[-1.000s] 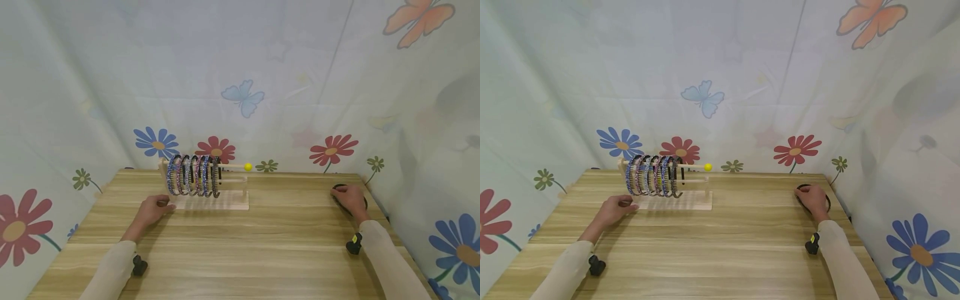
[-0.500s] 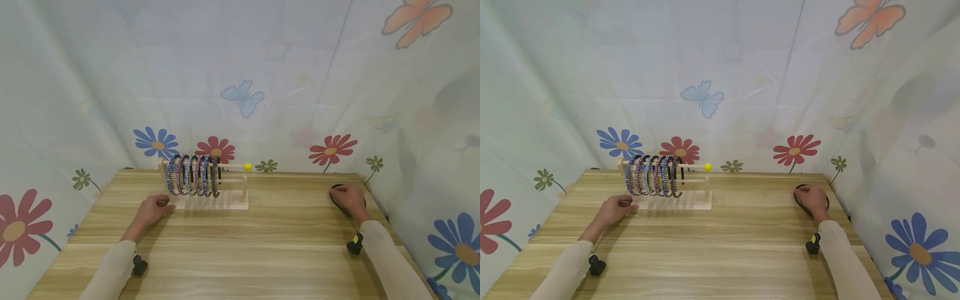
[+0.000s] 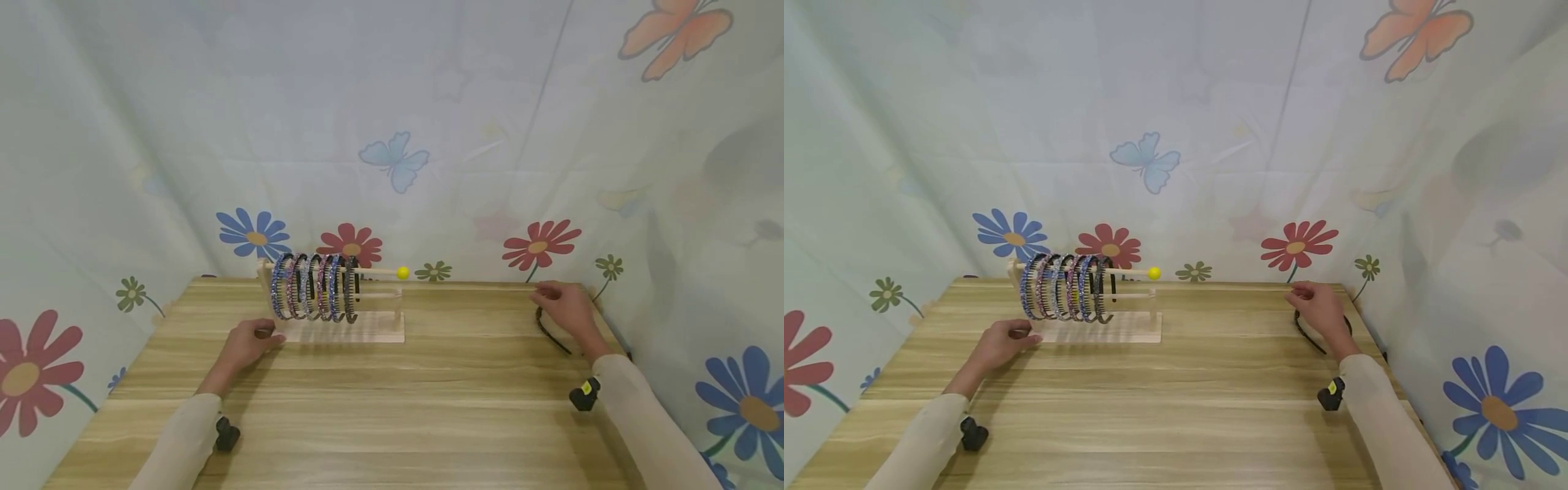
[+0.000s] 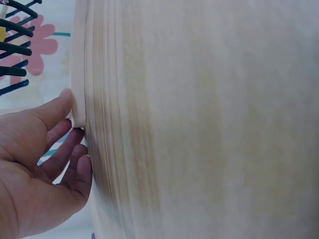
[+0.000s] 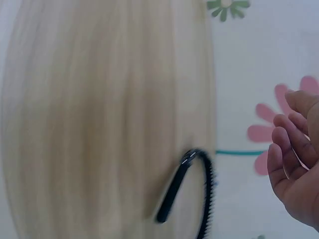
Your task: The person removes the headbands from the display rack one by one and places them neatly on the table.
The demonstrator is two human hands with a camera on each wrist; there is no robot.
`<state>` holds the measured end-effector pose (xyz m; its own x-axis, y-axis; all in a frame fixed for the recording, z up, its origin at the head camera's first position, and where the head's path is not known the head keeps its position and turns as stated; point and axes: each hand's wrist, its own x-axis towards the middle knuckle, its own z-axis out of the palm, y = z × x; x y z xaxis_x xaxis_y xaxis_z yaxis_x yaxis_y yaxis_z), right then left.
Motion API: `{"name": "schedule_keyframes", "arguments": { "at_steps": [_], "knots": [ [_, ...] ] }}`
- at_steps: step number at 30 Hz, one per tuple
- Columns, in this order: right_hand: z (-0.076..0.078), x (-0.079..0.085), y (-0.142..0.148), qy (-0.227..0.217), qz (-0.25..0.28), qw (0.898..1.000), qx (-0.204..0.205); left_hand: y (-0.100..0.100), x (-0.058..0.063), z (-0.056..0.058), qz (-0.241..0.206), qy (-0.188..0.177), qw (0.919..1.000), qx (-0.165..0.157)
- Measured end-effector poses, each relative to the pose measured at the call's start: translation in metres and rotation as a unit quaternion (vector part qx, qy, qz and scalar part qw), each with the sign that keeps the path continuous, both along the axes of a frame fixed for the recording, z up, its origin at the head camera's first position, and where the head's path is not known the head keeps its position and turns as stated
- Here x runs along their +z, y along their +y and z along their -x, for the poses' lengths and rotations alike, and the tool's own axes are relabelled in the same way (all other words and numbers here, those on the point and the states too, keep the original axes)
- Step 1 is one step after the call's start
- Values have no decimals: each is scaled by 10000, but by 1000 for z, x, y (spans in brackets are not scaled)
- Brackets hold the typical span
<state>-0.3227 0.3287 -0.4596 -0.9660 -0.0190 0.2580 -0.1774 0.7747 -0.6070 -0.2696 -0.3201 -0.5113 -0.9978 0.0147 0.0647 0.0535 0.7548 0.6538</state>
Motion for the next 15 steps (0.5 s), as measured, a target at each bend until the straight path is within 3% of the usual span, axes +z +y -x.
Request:
{"name": "schedule_keyframes", "arguments": {
  "at_steps": [8,15],
  "knots": [
    [-8,33,-31,251,135,9989,379,-1,0,0,27,-18,10000,8],
    [-17,55,-71,849,776,9904,771,-2,-3,1,-18,-52,10000,23]
  ]
}}
